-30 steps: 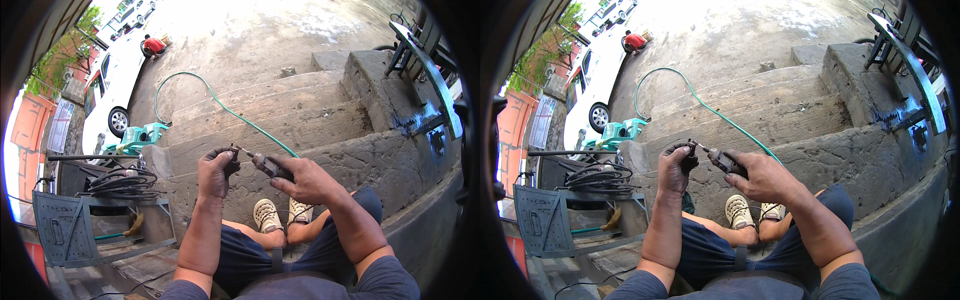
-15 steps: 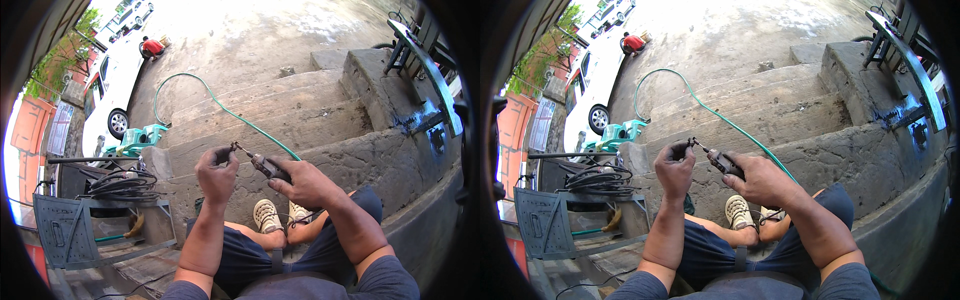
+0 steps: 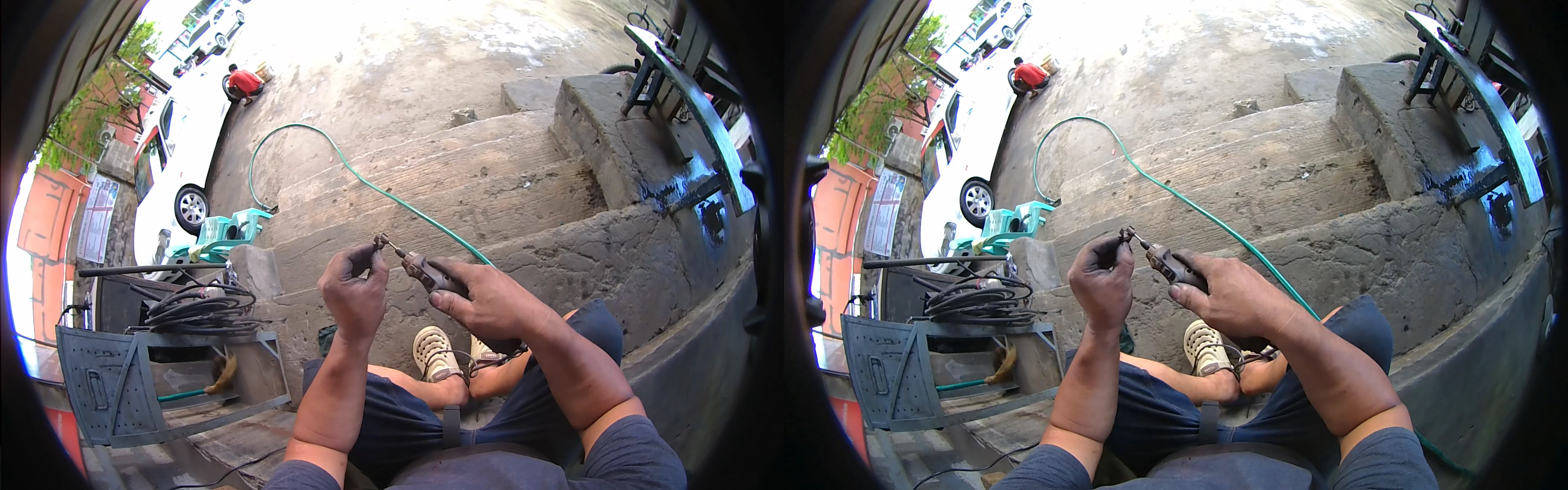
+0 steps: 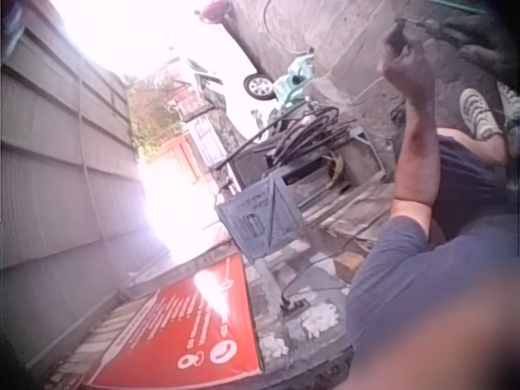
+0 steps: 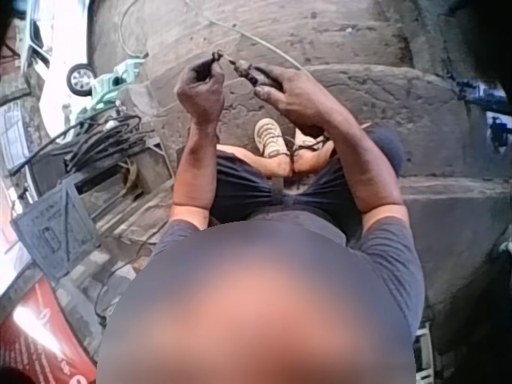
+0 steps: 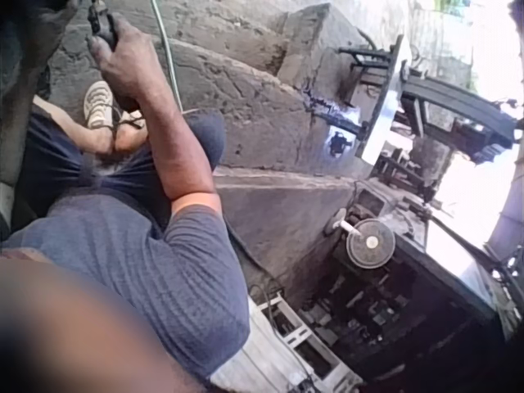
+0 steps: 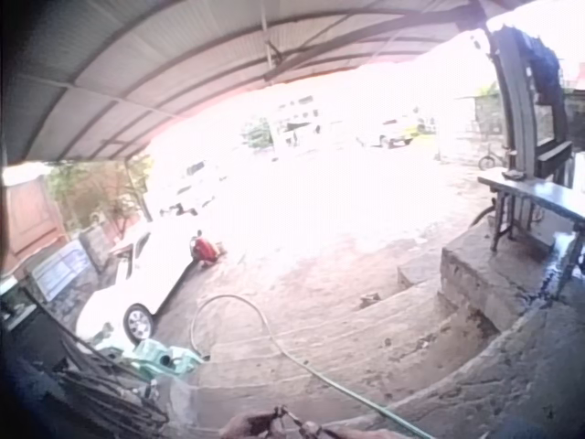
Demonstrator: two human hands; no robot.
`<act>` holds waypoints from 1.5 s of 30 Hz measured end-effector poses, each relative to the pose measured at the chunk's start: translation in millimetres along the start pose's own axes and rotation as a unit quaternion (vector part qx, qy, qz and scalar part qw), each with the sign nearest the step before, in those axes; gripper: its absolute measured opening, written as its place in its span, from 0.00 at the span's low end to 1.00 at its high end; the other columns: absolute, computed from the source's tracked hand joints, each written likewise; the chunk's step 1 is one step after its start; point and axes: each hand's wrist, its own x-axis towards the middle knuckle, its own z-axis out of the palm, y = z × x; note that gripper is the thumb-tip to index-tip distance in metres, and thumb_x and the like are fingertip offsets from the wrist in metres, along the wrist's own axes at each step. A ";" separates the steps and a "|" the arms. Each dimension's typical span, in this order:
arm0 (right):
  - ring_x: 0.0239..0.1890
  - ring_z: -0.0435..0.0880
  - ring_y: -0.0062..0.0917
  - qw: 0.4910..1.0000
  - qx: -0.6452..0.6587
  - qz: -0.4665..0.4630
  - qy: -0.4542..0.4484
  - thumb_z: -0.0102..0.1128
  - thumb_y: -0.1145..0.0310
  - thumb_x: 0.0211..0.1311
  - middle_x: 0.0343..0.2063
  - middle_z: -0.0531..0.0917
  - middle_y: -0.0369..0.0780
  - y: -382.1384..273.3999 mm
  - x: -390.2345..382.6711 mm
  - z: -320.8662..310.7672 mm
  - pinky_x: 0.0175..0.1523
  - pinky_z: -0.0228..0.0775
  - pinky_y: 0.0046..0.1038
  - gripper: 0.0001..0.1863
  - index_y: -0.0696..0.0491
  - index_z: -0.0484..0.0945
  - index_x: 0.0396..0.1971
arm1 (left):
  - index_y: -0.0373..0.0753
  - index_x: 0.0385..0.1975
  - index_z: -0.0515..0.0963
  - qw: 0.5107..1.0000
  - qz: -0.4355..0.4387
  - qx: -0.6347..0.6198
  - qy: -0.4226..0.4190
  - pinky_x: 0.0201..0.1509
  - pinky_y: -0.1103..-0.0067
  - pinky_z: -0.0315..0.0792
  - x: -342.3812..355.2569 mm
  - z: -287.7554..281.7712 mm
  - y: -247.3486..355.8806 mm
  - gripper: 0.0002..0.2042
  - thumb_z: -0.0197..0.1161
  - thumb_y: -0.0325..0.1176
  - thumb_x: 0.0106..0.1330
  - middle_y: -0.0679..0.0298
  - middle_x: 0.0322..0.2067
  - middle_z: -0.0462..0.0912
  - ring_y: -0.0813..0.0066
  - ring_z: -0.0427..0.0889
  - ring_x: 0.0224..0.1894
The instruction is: The person picks up a small metal part and pliers inside a workshop, then moves outside to sit on steps. They use pliers to adjust the part and a rotary tool to grind or polish it. The person continues working on the part while seated.
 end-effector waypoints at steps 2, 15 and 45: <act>0.54 0.88 0.54 1.000 0.014 -0.012 0.001 0.65 0.53 0.76 0.48 0.88 0.59 0.9 -0.5 0.2 0.60 0.77 0.45 0.28 0.57 0.79 0.66 | 0.31 0.38 0.89 1.000 -0.003 -0.011 -0.006 0.44 0.75 0.86 -1.3 1.0 0.3 0.06 0.76 0.23 0.65 0.54 0.35 0.92 0.68 0.94 0.37; 0.53 0.89 0.52 1.000 0.031 -0.002 0.000 0.64 0.54 0.77 0.47 0.88 0.58 -4.2 -1.3 0.6 0.58 0.77 0.45 0.27 0.57 0.78 0.65 | 0.30 0.40 0.89 0.997 -0.023 -0.068 0.004 0.46 0.76 0.86 -1.9 1.3 -3.2 0.06 0.75 0.22 0.66 0.55 0.36 0.92 0.70 0.93 0.38; 0.56 0.88 0.41 0.998 0.028 0.024 -0.041 0.68 0.57 0.76 0.53 0.88 0.53 -6.0 -0.7 -3.3 0.62 0.76 0.39 0.31 0.56 0.75 0.72 | 0.30 0.40 0.88 0.999 -0.005 -0.033 0.014 0.48 0.75 0.86 -2.5 0.0 -3.9 0.06 0.75 0.21 0.66 0.53 0.40 0.92 0.69 0.93 0.40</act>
